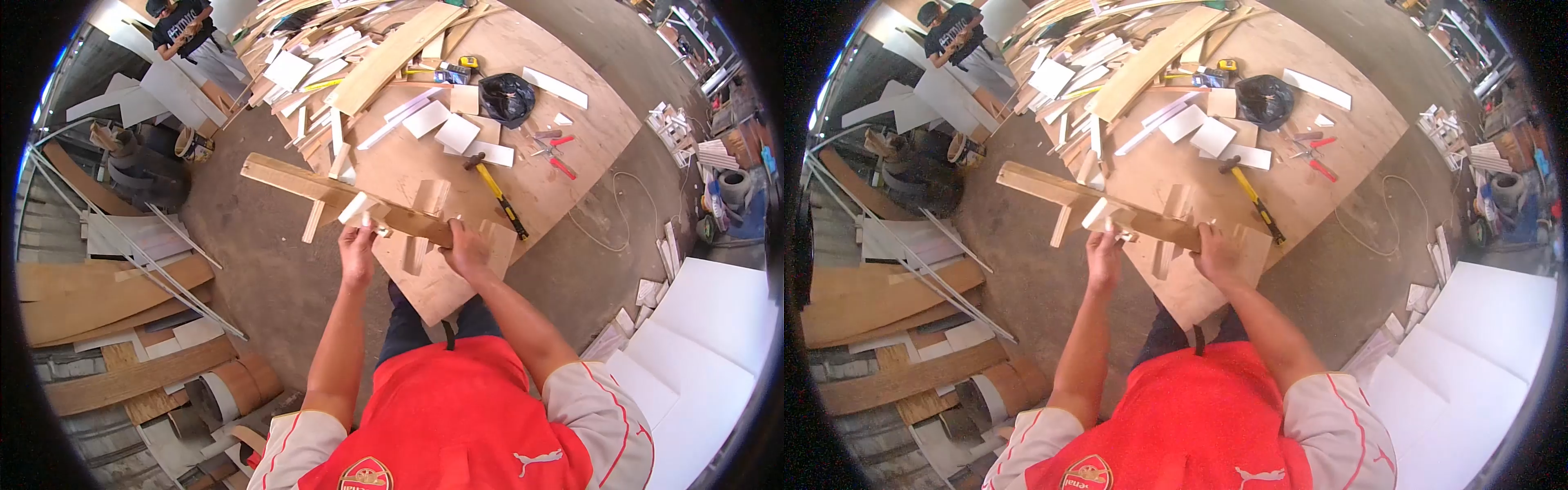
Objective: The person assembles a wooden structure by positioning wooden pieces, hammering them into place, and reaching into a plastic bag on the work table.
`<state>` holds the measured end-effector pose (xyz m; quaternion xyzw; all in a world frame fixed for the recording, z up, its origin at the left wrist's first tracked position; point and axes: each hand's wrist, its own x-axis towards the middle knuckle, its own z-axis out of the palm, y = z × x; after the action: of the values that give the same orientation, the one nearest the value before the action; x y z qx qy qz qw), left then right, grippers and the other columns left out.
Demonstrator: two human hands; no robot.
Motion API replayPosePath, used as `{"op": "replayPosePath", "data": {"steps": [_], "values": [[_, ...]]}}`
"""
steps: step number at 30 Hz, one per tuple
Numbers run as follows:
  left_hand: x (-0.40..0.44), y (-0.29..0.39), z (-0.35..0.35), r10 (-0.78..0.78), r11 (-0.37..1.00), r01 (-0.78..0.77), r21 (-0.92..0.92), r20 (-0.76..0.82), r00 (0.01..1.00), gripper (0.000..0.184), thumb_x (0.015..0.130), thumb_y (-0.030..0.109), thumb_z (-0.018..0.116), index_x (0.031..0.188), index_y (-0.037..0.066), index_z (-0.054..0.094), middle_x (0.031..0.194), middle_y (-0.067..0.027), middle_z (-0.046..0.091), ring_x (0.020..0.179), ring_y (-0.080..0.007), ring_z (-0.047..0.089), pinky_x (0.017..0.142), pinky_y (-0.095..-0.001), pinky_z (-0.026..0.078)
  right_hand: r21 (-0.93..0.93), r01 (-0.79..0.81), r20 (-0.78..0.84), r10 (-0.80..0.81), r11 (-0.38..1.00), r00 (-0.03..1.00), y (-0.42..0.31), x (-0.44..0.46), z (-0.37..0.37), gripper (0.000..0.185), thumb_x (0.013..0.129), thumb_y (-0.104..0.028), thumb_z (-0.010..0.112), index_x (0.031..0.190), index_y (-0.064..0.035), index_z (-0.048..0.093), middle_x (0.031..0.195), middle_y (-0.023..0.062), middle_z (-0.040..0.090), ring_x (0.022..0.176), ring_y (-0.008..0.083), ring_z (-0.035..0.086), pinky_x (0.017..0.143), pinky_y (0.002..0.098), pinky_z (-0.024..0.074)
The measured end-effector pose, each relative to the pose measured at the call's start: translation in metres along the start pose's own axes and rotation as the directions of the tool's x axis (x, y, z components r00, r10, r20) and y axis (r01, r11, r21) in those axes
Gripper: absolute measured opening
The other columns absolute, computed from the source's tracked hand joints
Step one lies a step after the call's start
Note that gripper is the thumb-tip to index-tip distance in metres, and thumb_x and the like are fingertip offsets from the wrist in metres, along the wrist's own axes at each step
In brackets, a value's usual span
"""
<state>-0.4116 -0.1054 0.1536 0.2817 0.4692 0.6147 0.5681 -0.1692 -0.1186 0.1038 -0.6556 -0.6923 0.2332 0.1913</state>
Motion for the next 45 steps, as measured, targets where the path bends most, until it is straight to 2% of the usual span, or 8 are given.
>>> {"op": "replayPosePath", "data": {"steps": [12,19,22,25,28,31,40,45], "values": [[0.050,-0.023,-0.013,-0.107,0.980,0.125,0.154,-0.121,0.987,0.027,0.103,0.037,0.065,0.116,0.014,0.068,0.110,0.0019,0.067,0.102,-0.0132,0.061,0.090,-0.0430,0.053,-0.131,0.001,-0.047,-0.007,0.991,0.999,-0.009,0.008,0.014,0.059,0.075,-0.025,0.085,0.125,-0.0099,0.058,0.120,0.0147,0.067,0.111,0.0383,0.064,0.094,0.0504,0.0504],[0.057,-0.070,-0.032,-0.144,0.990,0.143,-0.018,-0.159,0.977,0.030,0.106,0.034,0.061,0.122,0.010,0.064,0.115,-0.0022,0.066,0.102,-0.0171,0.063,0.092,-0.0429,0.055,-0.214,0.081,-0.083,-0.101,0.973,0.991,0.014,0.018,0.012,0.059,0.072,-0.021,0.083,0.125,-0.0098,0.060,0.116,0.0122,0.069,0.111,0.0348,0.065,0.094,0.0481,0.0504],[0.050,-0.080,-0.027,-0.171,0.981,0.152,-0.120,-0.172,0.970,0.021,0.104,0.035,0.066,0.106,0.014,0.070,0.100,0.0052,0.063,0.095,-0.0091,0.058,0.089,-0.0370,0.051,-0.257,0.083,0.003,-0.085,0.963,0.996,0.022,0.024,0.007,0.059,0.073,-0.021,0.081,0.127,-0.0093,0.060,0.117,0.0119,0.069,0.113,0.0340,0.064,0.096,0.0475,0.0490],[0.053,-0.105,-0.035,-0.173,0.980,0.154,-0.123,-0.170,0.970,0.037,0.106,0.035,0.060,0.129,0.007,0.062,0.124,-0.0055,0.066,0.111,-0.0205,0.064,0.093,-0.0422,0.054,-0.258,0.083,0.029,-0.078,0.963,0.997,0.032,0.031,0.001,0.058,0.074,-0.020,0.080,0.127,-0.0095,0.060,0.119,0.0120,0.068,0.115,0.0338,0.062,0.097,0.0477,0.0476],[0.052,-0.114,-0.028,-0.199,0.971,0.172,-0.169,-0.158,0.967,0.036,0.107,0.035,0.059,0.130,0.007,0.061,0.125,-0.0053,0.066,0.111,-0.0209,0.065,0.094,-0.0422,0.053,-0.250,0.101,0.046,-0.092,0.963,0.995,0.040,0.038,-0.013,0.056,0.075,-0.019,0.078,0.127,-0.0099,0.060,0.120,0.0122,0.068,0.116,0.0339,0.061,0.098,0.0480,0.0468],[0.049,-0.101,0.006,-0.227,0.956,0.173,-0.238,-0.219,0.949,0.020,0.105,0.033,0.063,0.105,0.014,0.068,0.097,0.0059,0.063,0.092,-0.0085,0.058,0.088,-0.0346,0.050,-0.254,0.137,-0.009,-0.144,0.957,0.989,0.054,0.045,-0.019,0.053,0.072,-0.015,0.074,0.124,-0.0124,0.062,0.115,0.0098,0.069,0.111,0.0321,0.063,0.093,0.0466,0.0459],[0.062,-0.131,0.011,-0.204,0.971,0.169,-0.169,-0.222,0.953,0.022,0.105,0.037,0.062,0.100,0.017,0.067,0.097,0.0065,0.064,0.093,-0.0091,0.059,0.084,-0.0333,0.049,-0.300,0.047,0.005,-0.048,0.953,0.999,0.067,0.036,0.002,0.056,0.073,-0.024,0.078,0.125,-0.0140,0.062,0.118,0.0089,0.069,0.113,0.0295,0.063,0.092,0.0466,0.0450],[0.074,-0.154,-0.005,-0.039,0.999,0.029,-0.045,-0.246,0.968,0.023,0.102,0.031,0.069,0.108,0.009,0.071,0.127,0.0004,0.055,0.105,-0.0131,0.058,0.095,-0.0367,0.049,-0.278,0.030,-0.018,-0.036,0.960,0.999,0.059,0.039,0.007,0.051,0.075,-0.024,0.077,0.123,-0.0142,0.063,0.117,0.0077,0.069,0.112,0.0288,0.064,0.093,0.0463,0.0455]]}}
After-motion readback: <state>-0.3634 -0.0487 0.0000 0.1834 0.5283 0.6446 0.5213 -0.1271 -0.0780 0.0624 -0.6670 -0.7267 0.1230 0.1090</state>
